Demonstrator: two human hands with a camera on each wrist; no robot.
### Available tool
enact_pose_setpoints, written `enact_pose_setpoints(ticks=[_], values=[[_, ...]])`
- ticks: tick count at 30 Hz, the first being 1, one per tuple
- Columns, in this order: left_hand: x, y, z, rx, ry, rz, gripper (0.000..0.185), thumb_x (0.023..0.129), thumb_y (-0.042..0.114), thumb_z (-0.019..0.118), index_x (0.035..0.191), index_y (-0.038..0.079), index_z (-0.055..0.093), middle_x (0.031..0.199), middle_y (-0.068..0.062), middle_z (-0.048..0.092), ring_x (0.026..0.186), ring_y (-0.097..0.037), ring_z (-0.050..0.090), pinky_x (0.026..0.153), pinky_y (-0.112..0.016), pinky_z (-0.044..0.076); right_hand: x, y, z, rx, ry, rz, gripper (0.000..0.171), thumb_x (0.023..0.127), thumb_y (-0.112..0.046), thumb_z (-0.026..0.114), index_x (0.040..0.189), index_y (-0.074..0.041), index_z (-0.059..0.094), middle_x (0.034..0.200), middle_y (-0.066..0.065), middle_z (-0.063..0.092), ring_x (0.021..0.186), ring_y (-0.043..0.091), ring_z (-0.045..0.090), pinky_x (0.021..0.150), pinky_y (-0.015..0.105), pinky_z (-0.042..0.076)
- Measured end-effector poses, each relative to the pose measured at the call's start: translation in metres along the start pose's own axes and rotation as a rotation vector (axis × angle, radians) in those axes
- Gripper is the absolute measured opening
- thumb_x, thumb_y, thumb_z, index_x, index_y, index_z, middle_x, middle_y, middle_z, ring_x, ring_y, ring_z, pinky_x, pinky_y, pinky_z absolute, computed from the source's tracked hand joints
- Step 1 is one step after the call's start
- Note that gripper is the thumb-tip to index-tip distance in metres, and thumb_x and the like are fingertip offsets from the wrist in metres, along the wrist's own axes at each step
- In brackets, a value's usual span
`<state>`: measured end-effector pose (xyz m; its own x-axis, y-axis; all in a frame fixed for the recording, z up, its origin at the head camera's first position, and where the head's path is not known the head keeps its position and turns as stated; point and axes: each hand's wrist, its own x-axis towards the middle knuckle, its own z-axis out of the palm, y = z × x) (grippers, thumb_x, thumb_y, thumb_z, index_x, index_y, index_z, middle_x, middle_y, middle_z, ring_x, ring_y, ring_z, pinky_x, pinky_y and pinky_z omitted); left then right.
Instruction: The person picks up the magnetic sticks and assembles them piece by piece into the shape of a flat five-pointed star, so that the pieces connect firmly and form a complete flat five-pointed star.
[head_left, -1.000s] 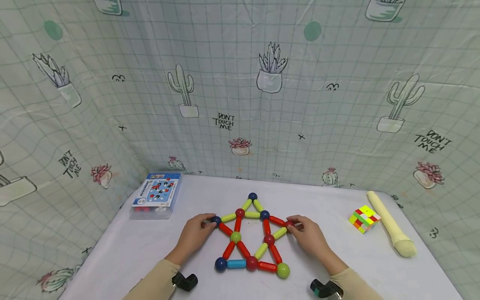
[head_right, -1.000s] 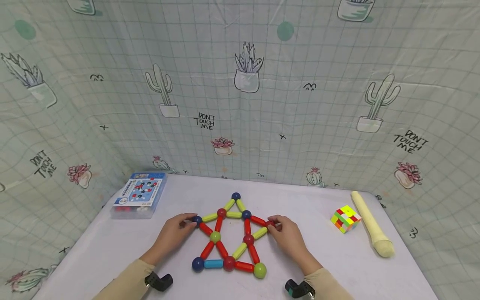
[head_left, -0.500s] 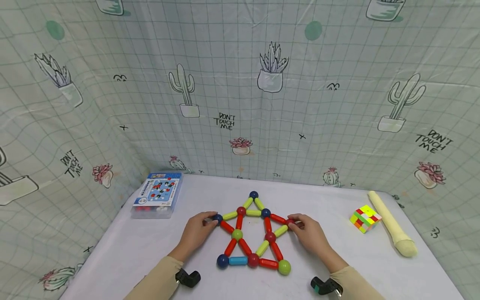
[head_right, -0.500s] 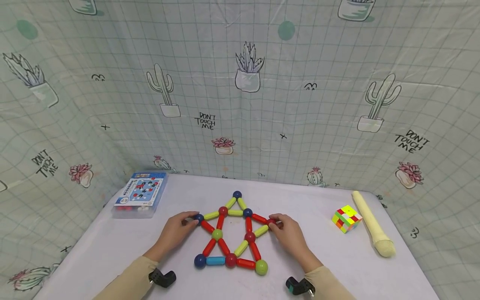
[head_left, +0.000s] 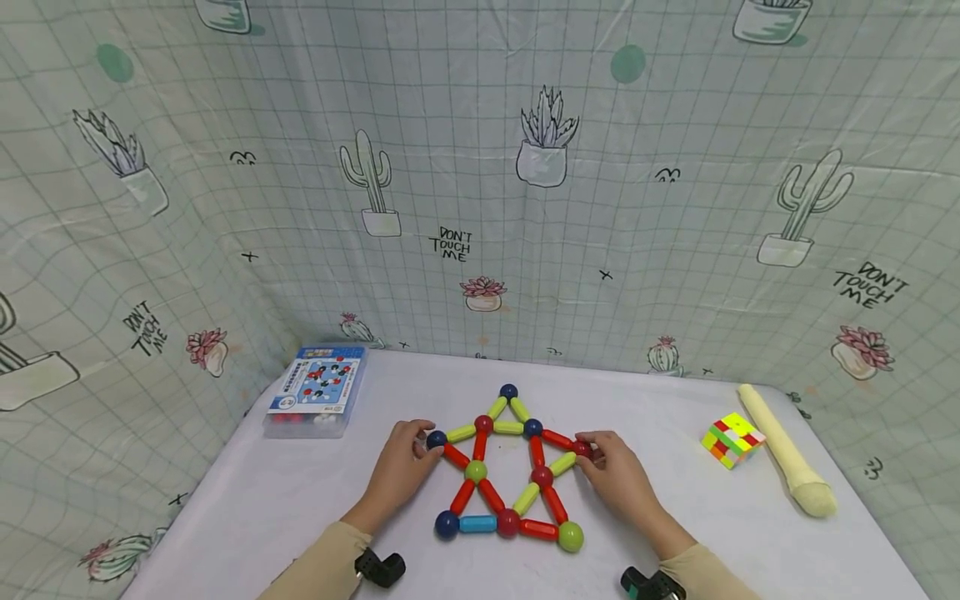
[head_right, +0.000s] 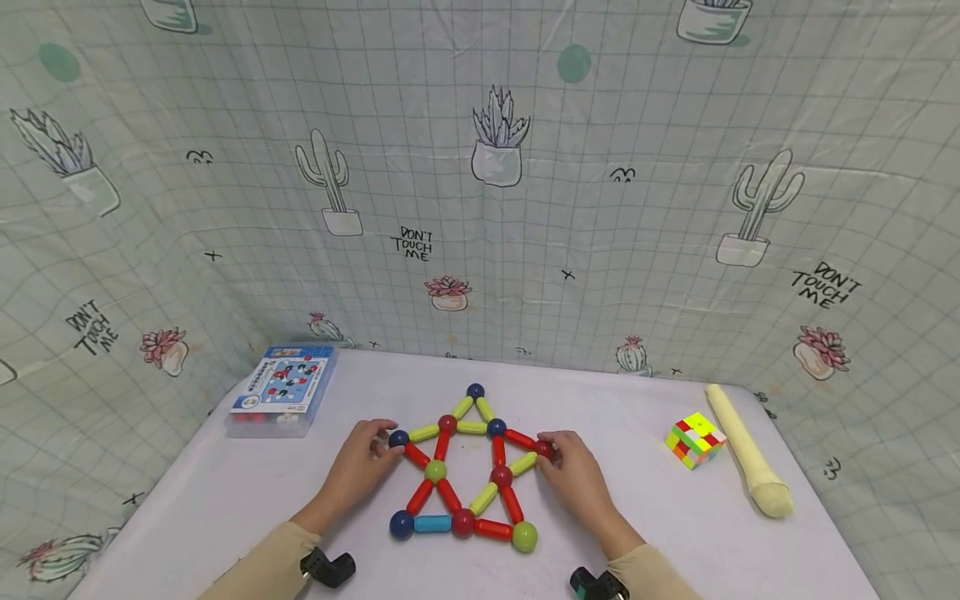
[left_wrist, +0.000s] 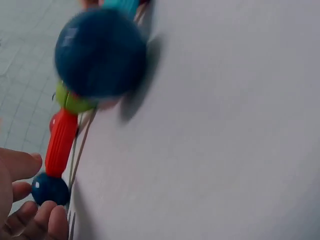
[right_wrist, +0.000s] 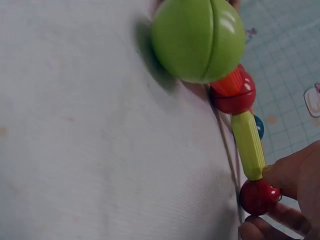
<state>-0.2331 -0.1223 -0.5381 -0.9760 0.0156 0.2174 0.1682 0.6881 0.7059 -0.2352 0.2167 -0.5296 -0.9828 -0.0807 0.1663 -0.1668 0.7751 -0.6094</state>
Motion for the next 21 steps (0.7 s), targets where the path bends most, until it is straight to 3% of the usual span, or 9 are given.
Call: enact_pose_setpoints(ticks=[5,10,15,21], values=[[-0.009,0.015,0.004,0.045,-0.076,0.088,0.027,0.089,0.019,0.081,0.113,0.011,0.071,0.106,0.001,0.057,0.083,-0.011,0.054,0.069,-0.023,0.048,-0.011,-0.015,0.001,-0.081,0.061,-0.096,0.032,0.086,-0.007,0.080,0.117,-0.009,0.074,0.119,0.008,0.066,0.106,0.026,0.059,0.089,0.046,0.053],[-0.014,0.029,0.003,0.067,-0.216,0.151,0.030,0.090,0.026,0.079,0.117,0.015,0.074,0.099,0.005,0.058,0.081,-0.011,0.054,0.067,-0.022,0.047,-0.016,-0.033,0.004,-0.022,-0.006,-0.105,0.028,0.085,-0.007,0.082,0.112,-0.014,0.076,0.105,-0.004,0.069,0.090,0.013,0.061,0.077,0.031,0.054],[-0.015,0.037,0.005,0.093,-0.278,0.142,0.031,0.091,0.028,0.079,0.120,0.018,0.075,0.085,0.009,0.056,0.073,-0.008,0.051,0.062,-0.022,0.044,-0.021,-0.044,0.012,0.016,-0.133,-0.106,0.026,0.086,-0.012,0.082,0.110,-0.018,0.076,0.103,-0.008,0.067,0.080,0.006,0.059,0.071,0.021,0.053],[-0.017,0.041,0.007,0.106,-0.288,0.102,0.031,0.091,0.029,0.078,0.120,0.020,0.074,0.073,0.013,0.054,0.063,-0.006,0.048,0.056,-0.021,0.040,-0.022,-0.049,0.019,-0.028,-0.119,-0.126,0.023,0.085,-0.013,0.083,0.107,-0.019,0.077,0.105,-0.007,0.064,0.077,0.005,0.056,0.069,0.021,0.051]])
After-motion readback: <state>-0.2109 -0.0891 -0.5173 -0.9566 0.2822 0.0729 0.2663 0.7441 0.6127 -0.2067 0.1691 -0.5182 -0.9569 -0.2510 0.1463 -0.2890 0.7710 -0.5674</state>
